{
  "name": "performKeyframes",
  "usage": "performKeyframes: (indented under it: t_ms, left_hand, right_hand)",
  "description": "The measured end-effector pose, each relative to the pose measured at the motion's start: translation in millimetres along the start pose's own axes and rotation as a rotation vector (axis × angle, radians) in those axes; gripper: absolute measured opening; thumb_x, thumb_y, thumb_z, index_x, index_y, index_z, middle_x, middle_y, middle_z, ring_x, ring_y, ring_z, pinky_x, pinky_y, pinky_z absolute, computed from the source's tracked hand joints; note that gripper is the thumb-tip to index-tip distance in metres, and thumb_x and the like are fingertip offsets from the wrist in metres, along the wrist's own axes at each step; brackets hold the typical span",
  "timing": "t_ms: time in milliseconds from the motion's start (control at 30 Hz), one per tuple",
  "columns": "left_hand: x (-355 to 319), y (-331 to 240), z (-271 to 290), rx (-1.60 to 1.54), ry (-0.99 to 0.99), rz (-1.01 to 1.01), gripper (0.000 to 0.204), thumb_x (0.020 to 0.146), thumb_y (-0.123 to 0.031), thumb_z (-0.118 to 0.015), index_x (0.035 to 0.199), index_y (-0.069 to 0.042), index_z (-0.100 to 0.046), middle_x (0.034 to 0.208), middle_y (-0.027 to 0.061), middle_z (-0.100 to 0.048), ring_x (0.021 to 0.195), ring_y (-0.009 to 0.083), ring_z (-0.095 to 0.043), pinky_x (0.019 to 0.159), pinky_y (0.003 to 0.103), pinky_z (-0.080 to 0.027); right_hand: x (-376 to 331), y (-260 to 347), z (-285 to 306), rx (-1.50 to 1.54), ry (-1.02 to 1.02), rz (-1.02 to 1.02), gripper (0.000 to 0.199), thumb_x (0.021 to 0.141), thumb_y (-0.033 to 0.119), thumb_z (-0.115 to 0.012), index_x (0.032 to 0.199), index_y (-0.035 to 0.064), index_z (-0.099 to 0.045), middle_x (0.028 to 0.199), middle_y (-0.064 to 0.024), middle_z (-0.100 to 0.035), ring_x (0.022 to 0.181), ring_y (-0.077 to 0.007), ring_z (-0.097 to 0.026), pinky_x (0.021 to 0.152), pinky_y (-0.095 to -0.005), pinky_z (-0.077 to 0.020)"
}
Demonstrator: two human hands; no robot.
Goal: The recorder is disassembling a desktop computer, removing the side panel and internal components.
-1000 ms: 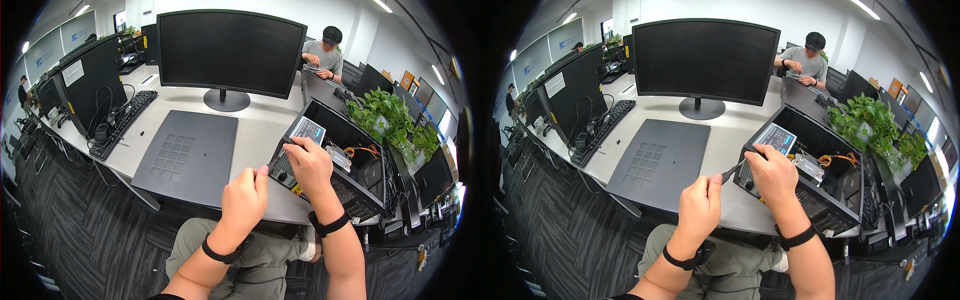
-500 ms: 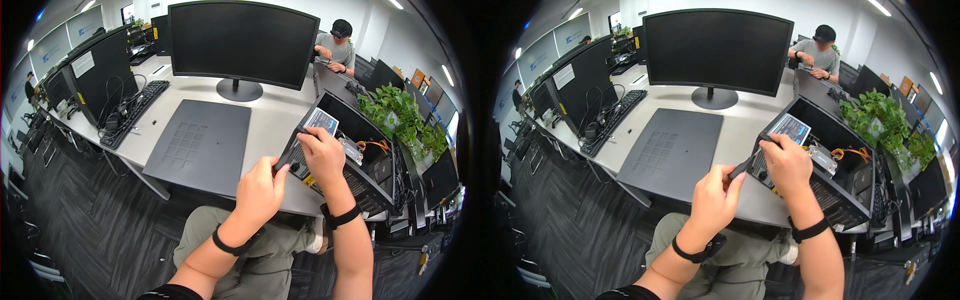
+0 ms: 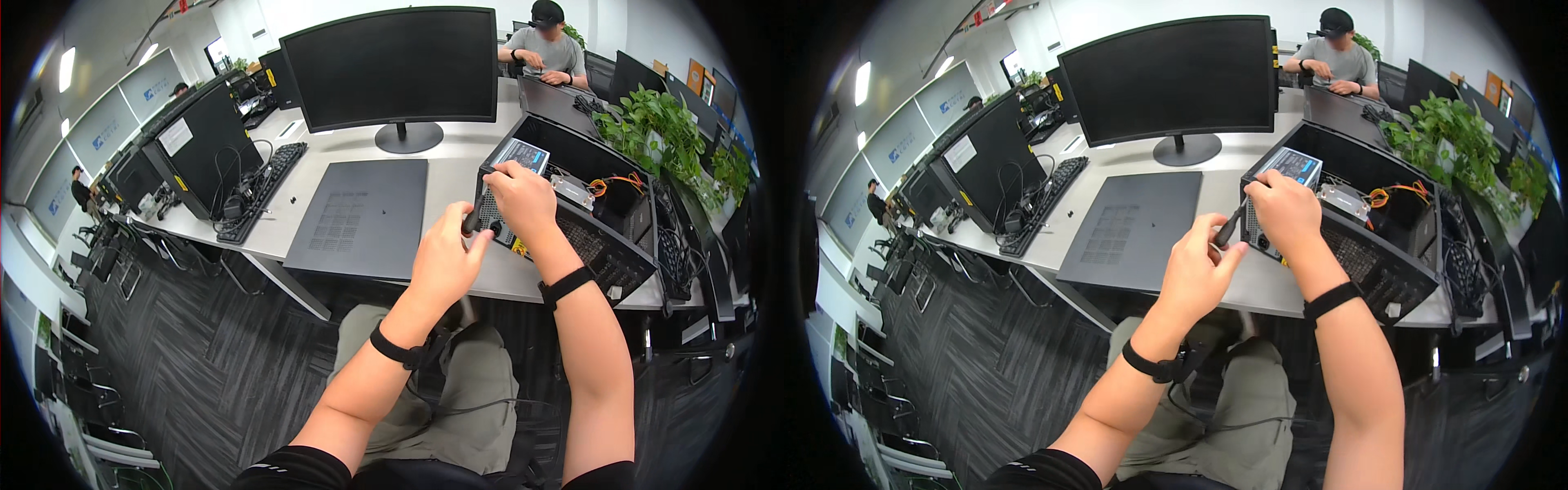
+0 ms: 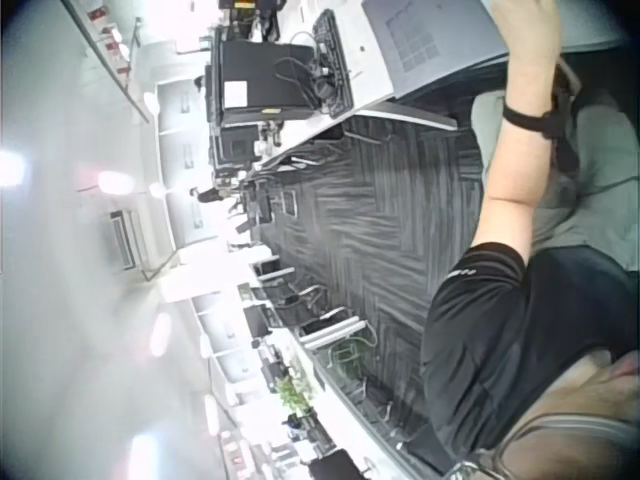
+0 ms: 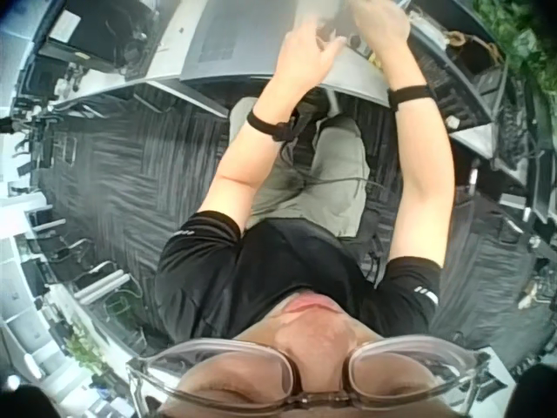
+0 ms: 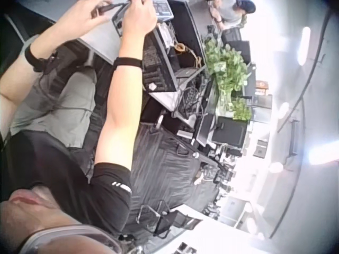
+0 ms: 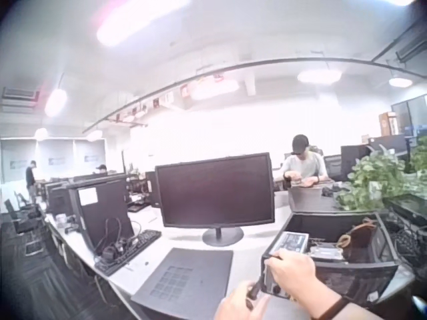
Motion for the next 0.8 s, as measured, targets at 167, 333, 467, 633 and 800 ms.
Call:
performKeyframes:
  t_ms: [167,333,467,633,800]
  left_hand:
    - [-1.1,7.1,7.5,0.129,-0.137,-0.123,0.019,0.093,-0.01,-0.065,0.102,0.005,-0.059,0.074,0.0202,-0.065,0.065,0.0343,-0.065,0.06,0.04,-0.05]
    - [5.8,28.8,3.5,0.35,-0.051,0.095,0.036,0.101,-0.022,-0.053,0.078,0.004,-0.063,0.06,0.0214,-0.06,0.057,0.0398,-0.062,0.056,0.045,-0.048]
    - [8.1,42.7,5.5,0.222,-0.014,0.181,0.033,0.1,-0.022,-0.055,0.084,0.005,-0.063,0.06,0.02,-0.06,0.055,0.0373,-0.06,0.056,0.044,-0.047]
    - [0.3,1.2,9.6,0.045,-0.093,-0.008,0.025,0.096,-0.017,-0.059,0.108,0.005,-0.057,0.078,0.0212,-0.065,0.069,0.0419,-0.064,0.063,0.047,-0.051]
    - [1.0,19.1,12.3,0.164,-0.227,-0.047,0.019,0.096,-0.016,-0.061,0.1,0.002,-0.059,0.07,0.0195,-0.064,0.06,0.038,-0.062,0.058,0.042,-0.05]
  right_hand:
    - [-0.6,1.9,-1.0,0.016,0.012,-0.014,0.006,0.08,0.015,-0.072,0.086,0.0124,-0.074,0.092,-0.0024,-0.07,0.079,-0.023,-0.07,0.067,-0.0351,-0.0563]
    - [-3.5,2.5,2.8,0.004,0.003,-0.009,0.013,0.077,0.012,-0.064,0.086,0.015,-0.072,0.092,-0.0023,-0.069,0.08,-0.0221,-0.069,0.067,-0.0348,-0.0566]
    - [-1.6,5.3,1.1,0.001,0.022,0.004,0.012,0.077,0.012,-0.063,0.087,0.0145,-0.071,0.093,-0.0017,-0.068,0.079,-0.0214,-0.069,0.066,-0.0338,-0.0564]
    - [-3.1,0.4,-2.6,-0.02,0.032,-0.005,0.013,0.077,0.011,-0.063,0.087,0.0148,-0.071,0.094,-0.0017,-0.069,0.081,-0.0213,-0.07,0.067,-0.0341,-0.0565]
    - [-1.3,6.4,0.9,-0.016,-0.001,0.007,0.011,0.077,0.012,-0.063,0.084,0.015,-0.071,0.094,-0.0016,-0.069,0.08,-0.0207,-0.07,0.067,-0.0338,-0.0565]
Point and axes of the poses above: each hand's wrist, its own x-axis towards the middle knuckle, its own z-axis out of the back of the hand, y = z × x, the point moved 9 cm from there along x, towards the middle knuckle
